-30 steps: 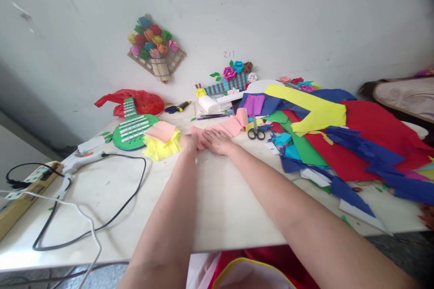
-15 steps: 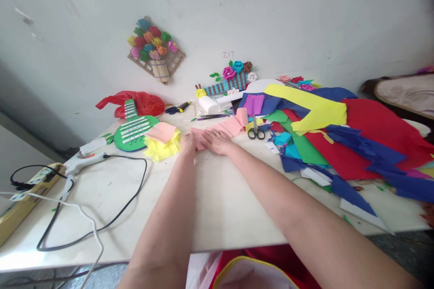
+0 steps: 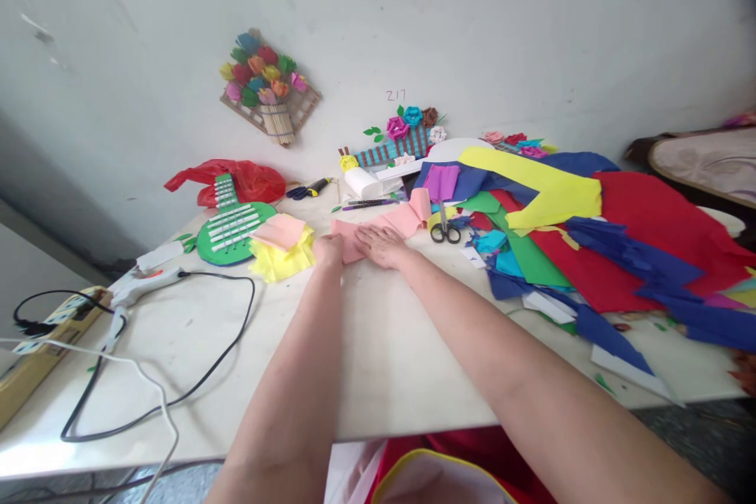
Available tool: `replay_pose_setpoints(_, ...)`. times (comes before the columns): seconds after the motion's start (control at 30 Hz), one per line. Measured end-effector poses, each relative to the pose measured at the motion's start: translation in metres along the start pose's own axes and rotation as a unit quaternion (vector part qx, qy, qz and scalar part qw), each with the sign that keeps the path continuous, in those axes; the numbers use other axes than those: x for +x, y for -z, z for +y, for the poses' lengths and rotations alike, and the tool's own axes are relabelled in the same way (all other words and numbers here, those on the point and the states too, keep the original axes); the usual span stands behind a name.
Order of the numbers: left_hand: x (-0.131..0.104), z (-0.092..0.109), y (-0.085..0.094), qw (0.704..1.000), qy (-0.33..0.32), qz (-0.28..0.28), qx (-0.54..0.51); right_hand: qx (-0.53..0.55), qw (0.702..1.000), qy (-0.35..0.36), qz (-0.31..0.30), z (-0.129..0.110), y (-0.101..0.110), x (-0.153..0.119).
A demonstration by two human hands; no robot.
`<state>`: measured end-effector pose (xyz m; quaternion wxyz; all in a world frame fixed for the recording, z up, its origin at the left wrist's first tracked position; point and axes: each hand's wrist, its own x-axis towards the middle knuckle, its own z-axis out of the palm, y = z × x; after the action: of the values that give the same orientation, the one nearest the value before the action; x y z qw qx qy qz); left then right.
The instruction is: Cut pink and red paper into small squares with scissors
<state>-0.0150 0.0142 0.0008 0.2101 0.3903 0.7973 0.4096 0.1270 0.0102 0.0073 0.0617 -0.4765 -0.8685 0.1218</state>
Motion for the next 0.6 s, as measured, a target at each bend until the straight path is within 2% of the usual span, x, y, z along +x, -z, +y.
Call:
replay_pose_setpoints(0.23,-0.004,0.000,0.002,0.998,0.035,0.003,-0.053,-0.018,0.999,-0.027,0.001,0.015,0.002,-0.002)
replay_pose_setpoints(0.47,-0.008,0.010,0.014,0.998,0.052,0.031,-0.008,-0.015,1.000,-0.019,0.003,0.002,0.000,-0.008)
replay_pose_setpoints(0.6,-0.007,0.010,0.017,0.998,0.052,0.047,0.003,-0.019,1.000,-0.019,0.006,-0.003,-0.003,-0.008)
